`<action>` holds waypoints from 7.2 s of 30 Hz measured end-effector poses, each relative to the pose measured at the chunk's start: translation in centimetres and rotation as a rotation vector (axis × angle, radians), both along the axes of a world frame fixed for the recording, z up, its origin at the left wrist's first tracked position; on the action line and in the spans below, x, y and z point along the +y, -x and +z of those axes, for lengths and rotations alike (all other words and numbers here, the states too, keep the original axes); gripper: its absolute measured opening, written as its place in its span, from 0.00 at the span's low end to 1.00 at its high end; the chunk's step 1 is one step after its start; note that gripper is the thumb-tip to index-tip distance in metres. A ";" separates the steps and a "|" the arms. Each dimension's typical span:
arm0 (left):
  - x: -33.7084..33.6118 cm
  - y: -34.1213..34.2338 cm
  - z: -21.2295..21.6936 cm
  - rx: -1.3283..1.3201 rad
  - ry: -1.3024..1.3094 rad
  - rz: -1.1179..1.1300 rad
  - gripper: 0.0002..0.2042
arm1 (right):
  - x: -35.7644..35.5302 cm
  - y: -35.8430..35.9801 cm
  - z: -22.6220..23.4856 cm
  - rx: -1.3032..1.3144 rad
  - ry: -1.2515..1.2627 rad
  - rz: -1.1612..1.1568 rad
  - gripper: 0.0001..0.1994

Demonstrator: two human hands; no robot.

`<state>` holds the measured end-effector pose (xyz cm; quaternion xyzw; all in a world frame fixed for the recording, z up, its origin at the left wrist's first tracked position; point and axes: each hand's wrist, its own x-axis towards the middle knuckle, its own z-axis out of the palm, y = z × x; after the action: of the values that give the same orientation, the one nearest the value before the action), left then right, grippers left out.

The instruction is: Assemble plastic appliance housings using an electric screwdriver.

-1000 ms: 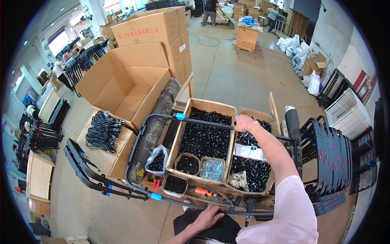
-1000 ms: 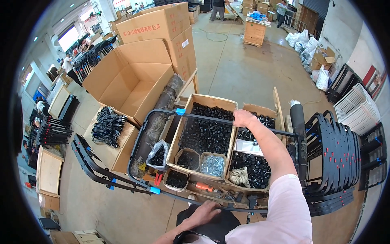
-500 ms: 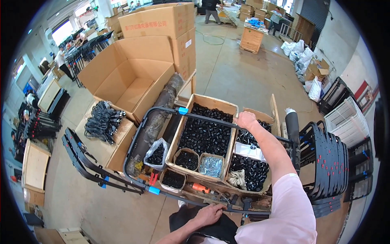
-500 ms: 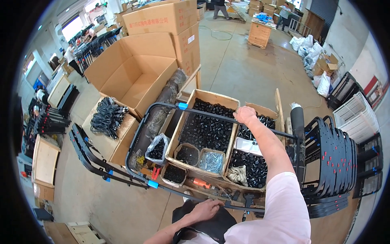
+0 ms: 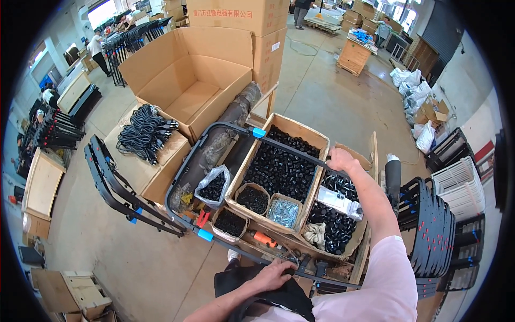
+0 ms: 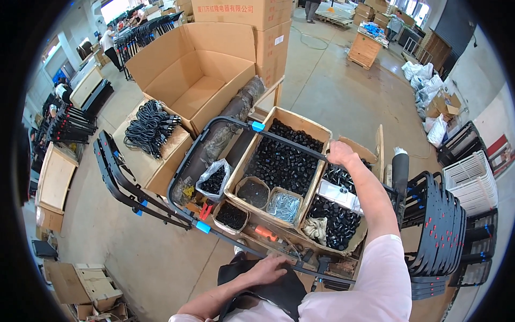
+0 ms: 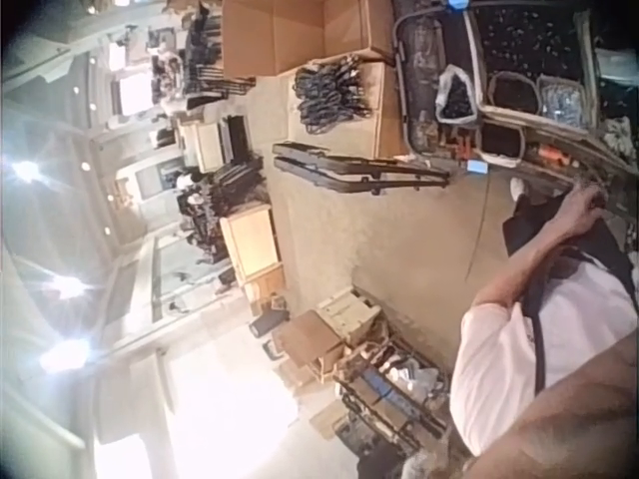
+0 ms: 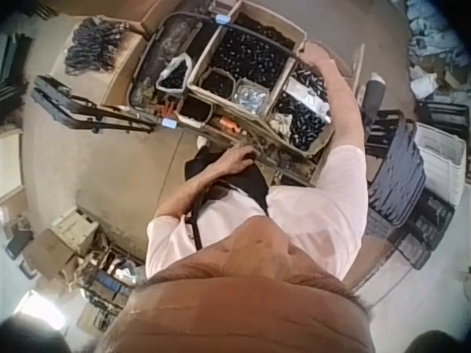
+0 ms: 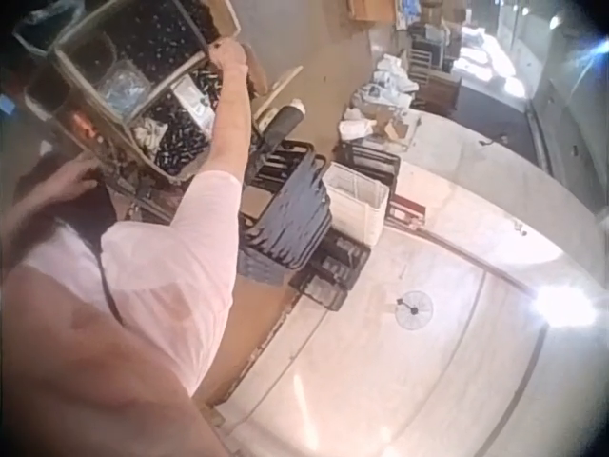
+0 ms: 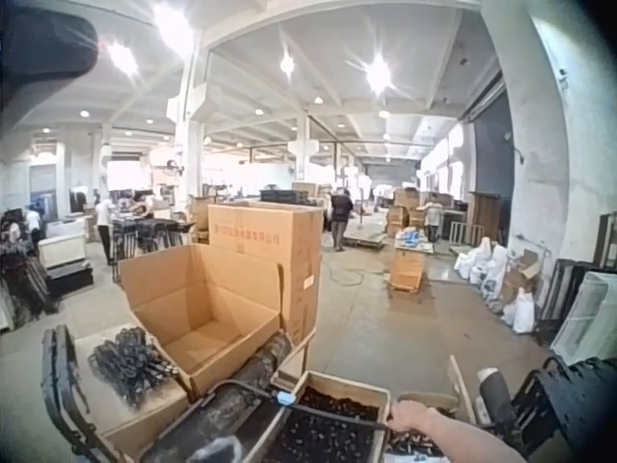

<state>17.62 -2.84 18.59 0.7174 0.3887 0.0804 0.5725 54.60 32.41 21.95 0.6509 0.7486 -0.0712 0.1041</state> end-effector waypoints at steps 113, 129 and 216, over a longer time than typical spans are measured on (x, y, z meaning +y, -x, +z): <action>21.9 23.5 -0.5 -0.291 -0.470 1.533 0.22 | -29.1 15.3 1.6 0.363 0.197 0.225 0.19; 44.2 51.7 -0.8 0.272 0.091 1.995 0.20 | -38.5 22.5 0.3 0.004 0.134 -0.297 0.30; 13.8 20.8 -0.6 0.231 -0.690 -0.274 0.20 | -40.7 29.8 0.3 -0.261 0.118 -0.610 0.09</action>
<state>-3.23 10.97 17.94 0.9174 0.3014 0.0476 0.2554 24.82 -8.29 22.21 0.8414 0.4943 -0.0585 0.2105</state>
